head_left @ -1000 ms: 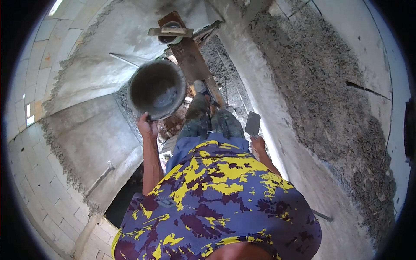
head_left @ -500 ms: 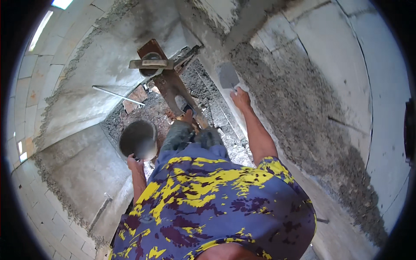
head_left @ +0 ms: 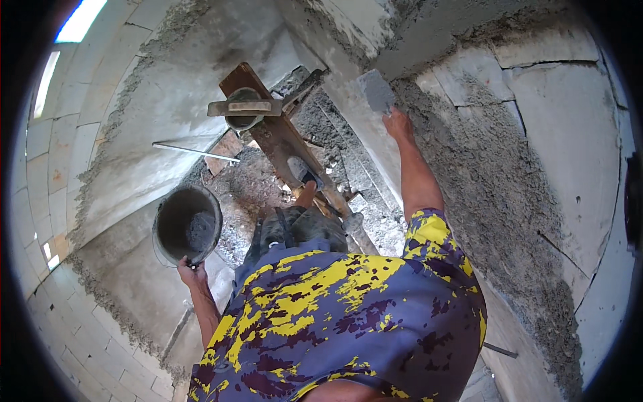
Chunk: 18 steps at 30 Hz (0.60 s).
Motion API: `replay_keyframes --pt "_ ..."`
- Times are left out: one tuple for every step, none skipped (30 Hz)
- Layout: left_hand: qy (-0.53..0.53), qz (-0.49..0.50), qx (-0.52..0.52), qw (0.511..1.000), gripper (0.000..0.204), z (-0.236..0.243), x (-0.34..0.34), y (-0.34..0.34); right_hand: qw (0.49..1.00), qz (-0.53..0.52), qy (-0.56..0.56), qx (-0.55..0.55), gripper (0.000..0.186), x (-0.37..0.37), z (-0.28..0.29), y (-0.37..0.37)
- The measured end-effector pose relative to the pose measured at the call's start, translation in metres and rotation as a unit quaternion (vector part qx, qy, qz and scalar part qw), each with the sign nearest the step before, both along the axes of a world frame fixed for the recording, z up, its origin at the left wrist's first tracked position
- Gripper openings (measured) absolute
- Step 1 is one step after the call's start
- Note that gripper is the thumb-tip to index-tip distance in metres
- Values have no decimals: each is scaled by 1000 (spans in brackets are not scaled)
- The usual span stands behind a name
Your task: The person applies wet plaster to a masonry wall using a trowel, taking more material from a bucket while standing on a wooden scaffold.
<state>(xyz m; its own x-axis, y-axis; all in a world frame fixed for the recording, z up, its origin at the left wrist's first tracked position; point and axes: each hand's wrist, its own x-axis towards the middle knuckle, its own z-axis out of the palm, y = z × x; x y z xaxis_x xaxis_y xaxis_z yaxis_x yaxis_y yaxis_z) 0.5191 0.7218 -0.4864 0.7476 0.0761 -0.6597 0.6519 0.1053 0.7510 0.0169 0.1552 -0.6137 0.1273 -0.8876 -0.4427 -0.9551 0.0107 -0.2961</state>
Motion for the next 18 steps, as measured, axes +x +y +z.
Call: replay_keyframes --pt "2 -3 1 1000 18 -2 0 -1 1000 0 -1 -13 56 -4 1 0" --pt "8 -12 -6 1000 18 -5 -1 -2 1000 -3 1 -12 56 -7 1 1" --pt "15 -20 -13 1000 18 -8 -2 -3 1000 6 -5 -28 56 -9 1 2" --pt "19 -27 -13 999 18 -9 -5 -9 999 12 -10 -44 56 -14 2 5" --pt "29 -20 -6 999 18 -10 -12 -16 999 6 -7 -44 56 -16 3 9" --pt "39 -15 1 999 17 -11 -20 -23 998 8 -17 -65 53 -18 3 14" --pt "48 -15 22 998 18 -13 -23 -21 996 12 -30 -85 49 -19 6 19" --pt "49 -20 22 998 18 -15 -25 -19 996 8 -28 -86 49 -18 8 24" --pt "57 -30 22 998 18 -17 -28 -17 996 2 -35 -82 47 -17 10 28" --pt "65 -40 21 997 18 -19 -31 -20 996 -3 -41 -80 45 -20 11 32" --pt "69 -41 21 997 18 -20 -36 -22 996 -8 -38 -81 45 -26 14 38" --pt "71 -45 20 996 18 -24 -41 -26 990 3 -39 -133 39 -32 16 45" --pt "71 -44 47 995 18 -26 -42 -27 982 14 -41 -183 34 -35 20 54" --pt "70 -44 74 994 17 -27 -42 -27 982 9 -39 -182 34 -36 23 61" --pt "71 -45 70 994 18 -30 -44 -28 991 22 -11 -130 34 -36 27 68" --pt "73 -49 71 994 18 -33 -44 -27 996 36 17 -77 35 -34 34 77" --pt "69 -57 56 994 17 -36 -47 -18 995 50 -16 -80 35 -21 53 93" --pt "63 -63 45 995 17 -34 -48 -7 993 66 -52 -79 36 0 72 116"
